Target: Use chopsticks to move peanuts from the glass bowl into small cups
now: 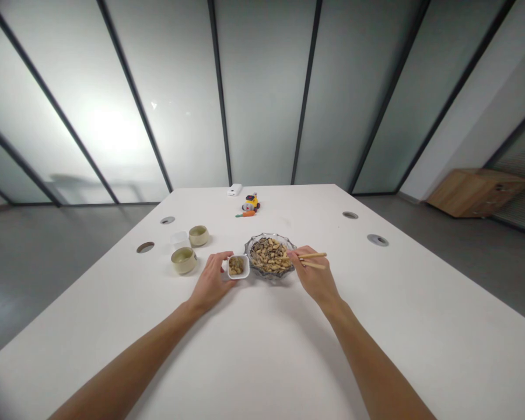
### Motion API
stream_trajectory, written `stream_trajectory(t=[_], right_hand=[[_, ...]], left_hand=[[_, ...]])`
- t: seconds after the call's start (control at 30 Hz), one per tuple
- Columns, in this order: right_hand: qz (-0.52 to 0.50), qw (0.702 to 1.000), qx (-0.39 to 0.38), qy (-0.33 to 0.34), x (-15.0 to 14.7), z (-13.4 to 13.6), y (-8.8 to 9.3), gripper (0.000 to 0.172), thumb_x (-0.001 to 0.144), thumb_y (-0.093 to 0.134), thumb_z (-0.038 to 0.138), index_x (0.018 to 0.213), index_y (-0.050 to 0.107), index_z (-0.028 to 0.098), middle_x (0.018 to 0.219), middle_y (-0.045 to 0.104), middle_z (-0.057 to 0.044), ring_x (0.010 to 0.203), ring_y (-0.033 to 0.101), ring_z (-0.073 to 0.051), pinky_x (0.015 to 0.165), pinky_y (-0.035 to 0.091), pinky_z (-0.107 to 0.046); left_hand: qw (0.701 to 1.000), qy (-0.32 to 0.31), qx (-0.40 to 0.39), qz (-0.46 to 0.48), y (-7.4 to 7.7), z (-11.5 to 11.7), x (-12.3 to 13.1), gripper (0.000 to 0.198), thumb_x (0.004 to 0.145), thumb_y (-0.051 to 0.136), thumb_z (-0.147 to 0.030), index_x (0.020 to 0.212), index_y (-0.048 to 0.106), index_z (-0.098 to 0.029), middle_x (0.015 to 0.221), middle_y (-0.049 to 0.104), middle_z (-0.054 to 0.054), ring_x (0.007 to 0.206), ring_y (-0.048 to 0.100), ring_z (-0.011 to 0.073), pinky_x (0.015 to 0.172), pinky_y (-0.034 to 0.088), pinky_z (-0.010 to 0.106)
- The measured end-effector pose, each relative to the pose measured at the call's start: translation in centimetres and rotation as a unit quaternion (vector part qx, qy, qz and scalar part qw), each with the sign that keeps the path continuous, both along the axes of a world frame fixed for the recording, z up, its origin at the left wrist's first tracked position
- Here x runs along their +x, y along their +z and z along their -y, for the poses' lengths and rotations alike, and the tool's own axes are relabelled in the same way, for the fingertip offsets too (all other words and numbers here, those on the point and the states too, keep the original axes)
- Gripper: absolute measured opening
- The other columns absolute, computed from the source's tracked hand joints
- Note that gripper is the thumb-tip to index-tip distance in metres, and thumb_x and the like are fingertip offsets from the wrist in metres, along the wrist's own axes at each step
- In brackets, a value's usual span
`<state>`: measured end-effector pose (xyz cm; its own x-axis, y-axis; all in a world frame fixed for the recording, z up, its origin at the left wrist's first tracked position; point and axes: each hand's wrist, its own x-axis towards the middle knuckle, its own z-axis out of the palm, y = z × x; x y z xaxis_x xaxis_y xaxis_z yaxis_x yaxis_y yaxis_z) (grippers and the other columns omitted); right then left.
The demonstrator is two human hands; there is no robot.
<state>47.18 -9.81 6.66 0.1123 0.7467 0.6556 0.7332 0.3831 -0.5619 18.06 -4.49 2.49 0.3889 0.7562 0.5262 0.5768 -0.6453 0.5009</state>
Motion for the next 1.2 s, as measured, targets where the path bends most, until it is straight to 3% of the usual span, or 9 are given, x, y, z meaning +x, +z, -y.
stream_trajectory(t=[0.23,0.5,0.73,1.2], right_hand=[[-0.05,0.999,-0.003,0.005,-0.18,0.0,0.11,0.05,0.098,0.054,0.066,0.081,0.074,0.023,0.084,0.076,-0.009,0.078,0.072,-0.023,0.07,0.059,-0.035],[-0.001,0.999,0.024,-0.025,0.05,0.01,0.27,0.052,0.101,0.05,0.065,0.078,0.072,0.024,0.08,0.074,-0.008,0.074,0.07,-0.023,0.07,0.057,-0.036],[-0.026,0.999,-0.016,0.019,0.08,-0.09,0.0,0.05,0.1,0.053,0.064,0.081,0.075,0.023,0.082,0.075,-0.007,0.075,0.071,-0.022,0.072,0.057,-0.035],[-0.06,0.996,-0.024,0.054,0.08,0.15,0.13,0.043,0.097,0.061,0.061,0.085,0.077,0.023,0.089,0.077,-0.008,0.083,0.074,-0.023,0.074,0.06,-0.035]], left_hand=[[1.0,-0.001,-0.009,0.004,0.13,0.05,-0.05,0.067,0.08,0.083,-0.018,0.137,0.05,-0.026,0.133,0.063,0.009,0.128,0.059,0.0295,0.107,0.053,0.048],[0.999,-0.001,-0.032,0.019,-0.23,-0.06,0.01,0.066,0.079,0.082,-0.019,0.135,0.049,-0.027,0.134,0.061,0.008,0.126,0.059,0.0277,0.103,0.056,0.046],[0.999,-0.002,-0.045,0.029,-0.12,0.1,0.08,0.064,0.08,0.08,-0.023,0.136,0.048,-0.026,0.135,0.059,0.009,0.124,0.06,0.0275,0.1,0.056,0.044],[0.996,-0.002,-0.079,0.036,-0.09,0.03,0.2,0.061,0.083,0.079,-0.028,0.136,0.049,-0.023,0.134,0.06,0.01,0.118,0.063,0.0267,0.098,0.057,0.043]])
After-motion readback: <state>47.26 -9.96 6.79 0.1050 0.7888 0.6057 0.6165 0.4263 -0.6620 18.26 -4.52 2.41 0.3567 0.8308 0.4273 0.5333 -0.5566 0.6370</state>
